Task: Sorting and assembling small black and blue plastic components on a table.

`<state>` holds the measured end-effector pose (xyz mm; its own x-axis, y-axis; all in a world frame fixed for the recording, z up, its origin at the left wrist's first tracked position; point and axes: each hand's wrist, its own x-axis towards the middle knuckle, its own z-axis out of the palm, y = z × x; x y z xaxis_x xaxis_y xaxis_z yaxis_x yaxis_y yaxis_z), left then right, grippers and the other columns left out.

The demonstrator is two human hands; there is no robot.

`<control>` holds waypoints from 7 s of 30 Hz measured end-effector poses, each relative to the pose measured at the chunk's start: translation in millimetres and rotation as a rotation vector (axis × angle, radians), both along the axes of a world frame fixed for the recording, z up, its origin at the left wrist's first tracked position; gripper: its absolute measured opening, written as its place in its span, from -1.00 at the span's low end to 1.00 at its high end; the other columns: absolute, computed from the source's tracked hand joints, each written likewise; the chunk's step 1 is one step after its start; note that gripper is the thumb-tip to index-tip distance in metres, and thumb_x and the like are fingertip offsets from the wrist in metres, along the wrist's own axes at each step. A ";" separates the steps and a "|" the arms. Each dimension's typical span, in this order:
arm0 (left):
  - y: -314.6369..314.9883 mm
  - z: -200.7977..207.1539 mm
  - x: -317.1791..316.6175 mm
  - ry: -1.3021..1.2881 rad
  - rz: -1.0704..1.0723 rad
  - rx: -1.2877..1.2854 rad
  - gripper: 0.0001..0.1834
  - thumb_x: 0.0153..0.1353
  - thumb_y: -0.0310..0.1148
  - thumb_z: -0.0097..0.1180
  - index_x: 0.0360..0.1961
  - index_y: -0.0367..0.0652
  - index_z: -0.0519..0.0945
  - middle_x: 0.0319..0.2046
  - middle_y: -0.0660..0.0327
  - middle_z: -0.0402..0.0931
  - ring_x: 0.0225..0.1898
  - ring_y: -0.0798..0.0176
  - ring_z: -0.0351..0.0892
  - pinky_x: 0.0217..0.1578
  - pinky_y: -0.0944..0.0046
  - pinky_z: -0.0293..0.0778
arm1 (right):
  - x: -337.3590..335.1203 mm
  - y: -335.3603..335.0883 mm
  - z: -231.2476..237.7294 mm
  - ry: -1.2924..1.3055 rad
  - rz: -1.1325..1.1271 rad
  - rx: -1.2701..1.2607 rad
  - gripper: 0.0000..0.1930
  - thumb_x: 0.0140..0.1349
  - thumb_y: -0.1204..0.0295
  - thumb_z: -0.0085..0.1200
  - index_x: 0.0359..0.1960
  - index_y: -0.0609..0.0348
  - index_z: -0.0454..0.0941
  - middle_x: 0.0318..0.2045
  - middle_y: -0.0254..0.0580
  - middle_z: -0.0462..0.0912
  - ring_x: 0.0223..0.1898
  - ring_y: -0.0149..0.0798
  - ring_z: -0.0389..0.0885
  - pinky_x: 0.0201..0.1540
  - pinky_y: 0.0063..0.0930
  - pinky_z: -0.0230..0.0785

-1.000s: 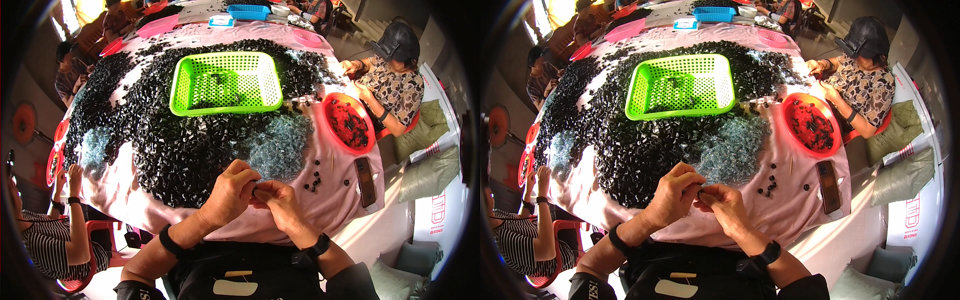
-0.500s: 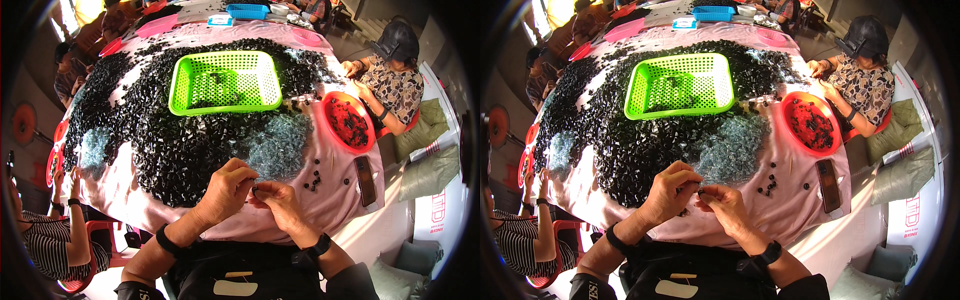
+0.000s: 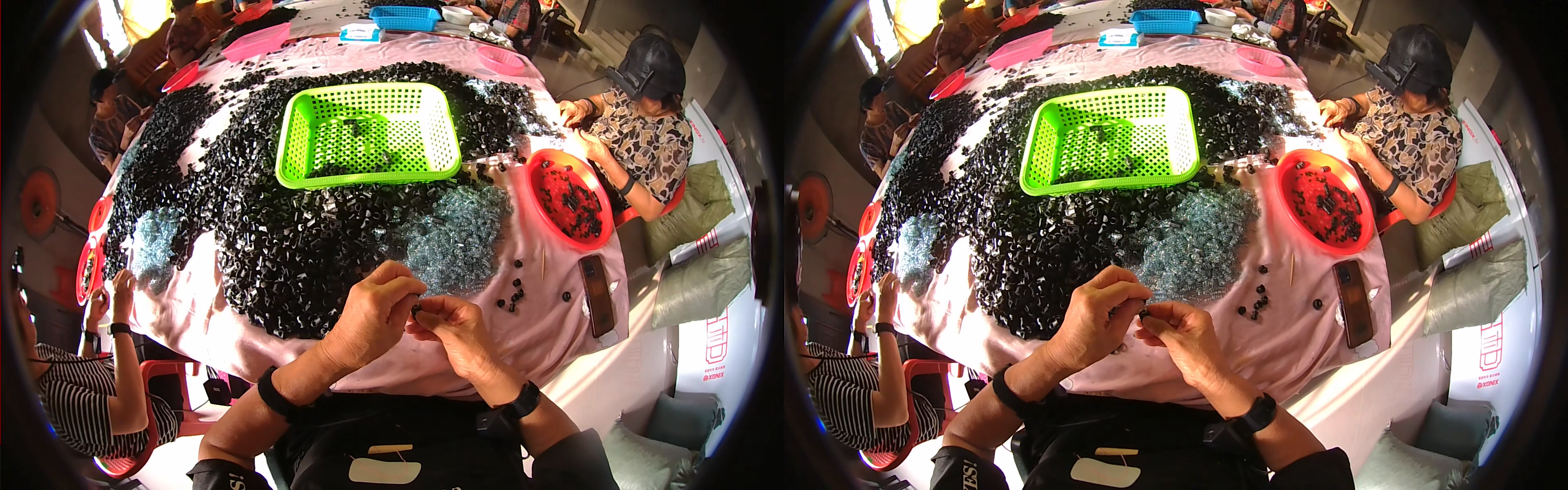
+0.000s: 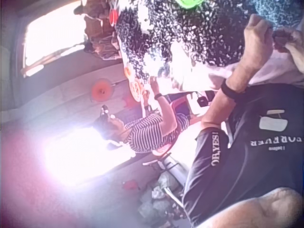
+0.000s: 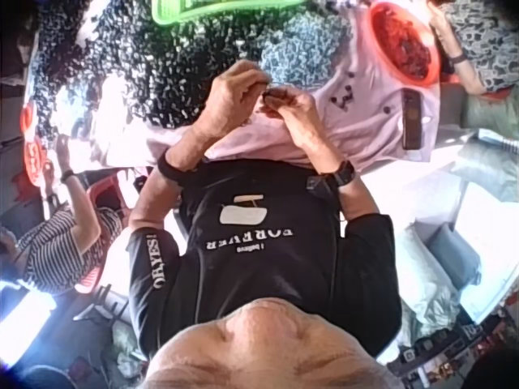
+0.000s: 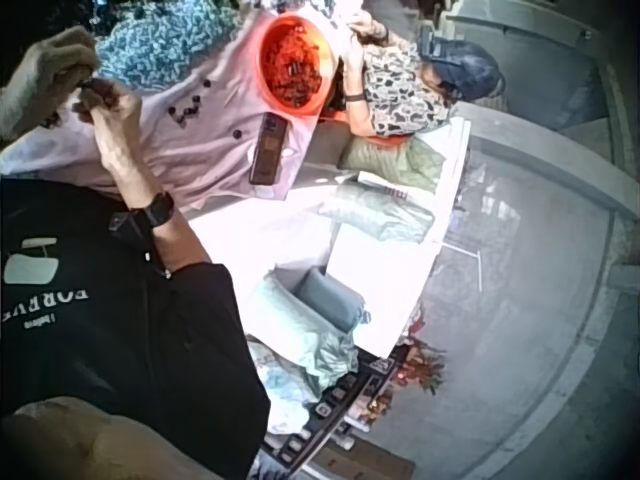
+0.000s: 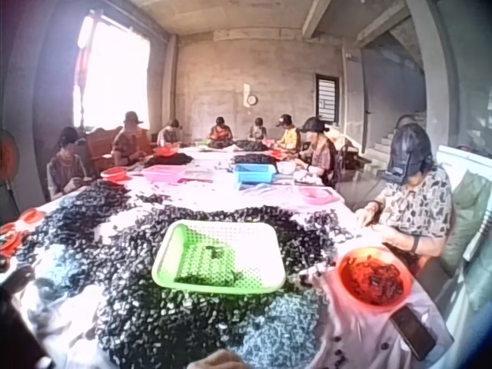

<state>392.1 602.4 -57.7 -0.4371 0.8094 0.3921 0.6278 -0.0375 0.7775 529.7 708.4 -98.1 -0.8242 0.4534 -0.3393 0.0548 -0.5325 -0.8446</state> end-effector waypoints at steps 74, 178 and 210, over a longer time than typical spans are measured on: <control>-8.1 -12.1 6.6 0.307 -0.059 -0.128 -0.53 -0.05 -0.53 0.33 -0.06 -0.37 0.50 -0.38 0.02 0.57 -0.36 -0.05 0.64 -0.37 0.12 0.59 | -2.0 -2.6 -9.5 0.008 -0.008 -0.153 -0.78 0.42 0.33 0.06 -0.13 0.24 0.64 -0.25 -0.23 0.72 -0.34 -0.43 0.70 -0.20 -0.52 0.62; 1.0 4.4 -15.5 0.177 -0.141 -0.192 -0.88 0.02 -0.56 0.14 -0.39 -0.24 0.47 -0.52 0.02 0.51 -0.39 -0.13 0.59 -0.39 0.00 0.49 | -1.1 1.6 -7.6 -0.030 0.034 0.164 -0.74 0.35 0.48 0.14 0.03 0.31 0.56 -0.26 -0.21 0.71 -0.28 -0.36 0.71 -0.16 -0.52 0.60; -2.6 11.6 -1.1 0.144 -0.089 -0.116 -0.57 -0.05 -0.53 0.35 -0.07 -0.26 0.60 -0.19 0.03 0.58 -0.15 -0.06 0.62 -0.14 0.10 0.59 | -2.4 4.9 3.3 0.038 -0.033 0.037 -0.77 0.37 0.40 0.12 -0.02 0.24 0.60 -0.31 -0.29 0.70 -0.32 -0.44 0.71 -0.25 -0.54 0.62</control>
